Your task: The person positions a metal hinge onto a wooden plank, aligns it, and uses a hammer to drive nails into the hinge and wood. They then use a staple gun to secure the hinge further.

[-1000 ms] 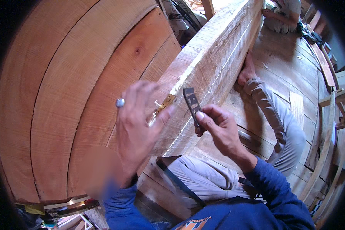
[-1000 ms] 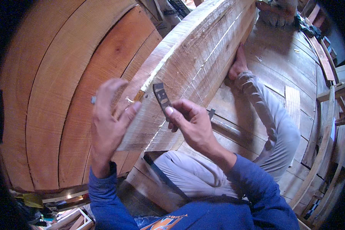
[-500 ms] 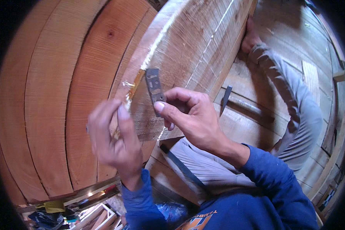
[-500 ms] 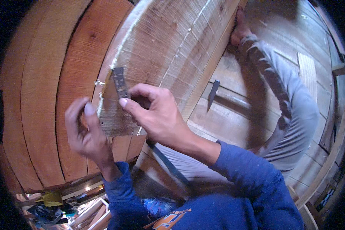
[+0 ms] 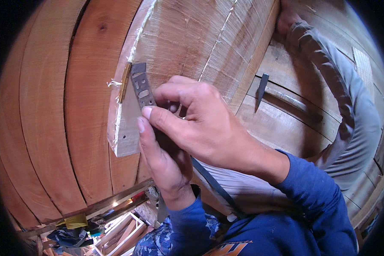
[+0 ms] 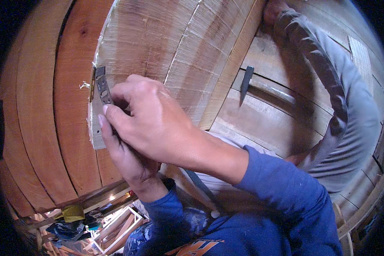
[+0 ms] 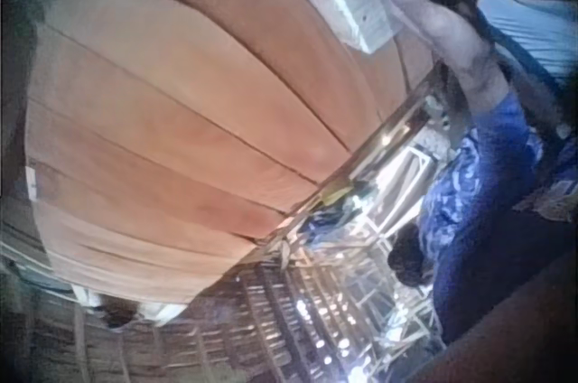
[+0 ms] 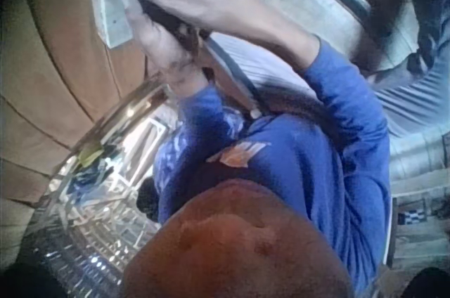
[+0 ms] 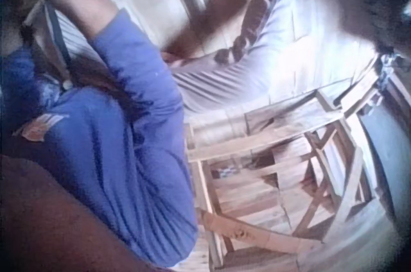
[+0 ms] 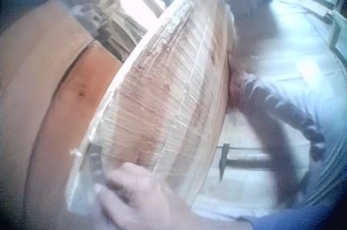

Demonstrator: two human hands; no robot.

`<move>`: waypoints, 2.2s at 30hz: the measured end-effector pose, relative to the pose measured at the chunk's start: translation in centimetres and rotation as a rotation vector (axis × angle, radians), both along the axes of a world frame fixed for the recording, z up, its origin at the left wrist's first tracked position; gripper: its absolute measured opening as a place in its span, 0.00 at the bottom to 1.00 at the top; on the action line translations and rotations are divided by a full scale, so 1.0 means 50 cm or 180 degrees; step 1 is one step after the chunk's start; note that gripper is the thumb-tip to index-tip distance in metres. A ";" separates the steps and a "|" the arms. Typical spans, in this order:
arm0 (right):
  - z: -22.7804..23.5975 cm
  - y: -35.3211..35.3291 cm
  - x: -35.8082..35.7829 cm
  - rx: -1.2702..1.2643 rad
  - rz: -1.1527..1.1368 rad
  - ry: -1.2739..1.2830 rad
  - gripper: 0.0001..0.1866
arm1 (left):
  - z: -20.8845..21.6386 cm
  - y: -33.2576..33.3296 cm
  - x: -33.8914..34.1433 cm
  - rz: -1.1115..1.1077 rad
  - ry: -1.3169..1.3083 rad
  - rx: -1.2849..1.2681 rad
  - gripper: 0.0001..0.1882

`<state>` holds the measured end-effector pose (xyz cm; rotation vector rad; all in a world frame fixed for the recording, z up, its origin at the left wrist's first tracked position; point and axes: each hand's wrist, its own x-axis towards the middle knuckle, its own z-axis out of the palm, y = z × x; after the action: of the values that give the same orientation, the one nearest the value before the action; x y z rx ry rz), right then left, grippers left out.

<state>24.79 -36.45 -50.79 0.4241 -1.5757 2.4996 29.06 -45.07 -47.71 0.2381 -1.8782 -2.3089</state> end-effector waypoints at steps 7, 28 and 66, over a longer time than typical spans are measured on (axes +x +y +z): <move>0.010 0.002 -0.009 0.0480 -0.0050 0.0291 0.11 | -0.006 -0.003 -0.009 0.0196 -0.0004 -0.0042 0.28; -0.334 0.232 0.043 0.4431 -0.1122 -0.0671 0.24 | 0.005 0.024 -0.015 0.0069 0.0179 0.0543 0.22; -0.157 -0.036 0.033 -0.0168 -0.0445 0.0408 0.09 | 0.048 0.055 0.003 0.0355 -0.0018 0.0831 0.19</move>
<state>26.43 -38.25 -58.64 0.4412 -1.4367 2.3541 29.19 -42.32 -45.29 0.3703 -1.5195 -2.4728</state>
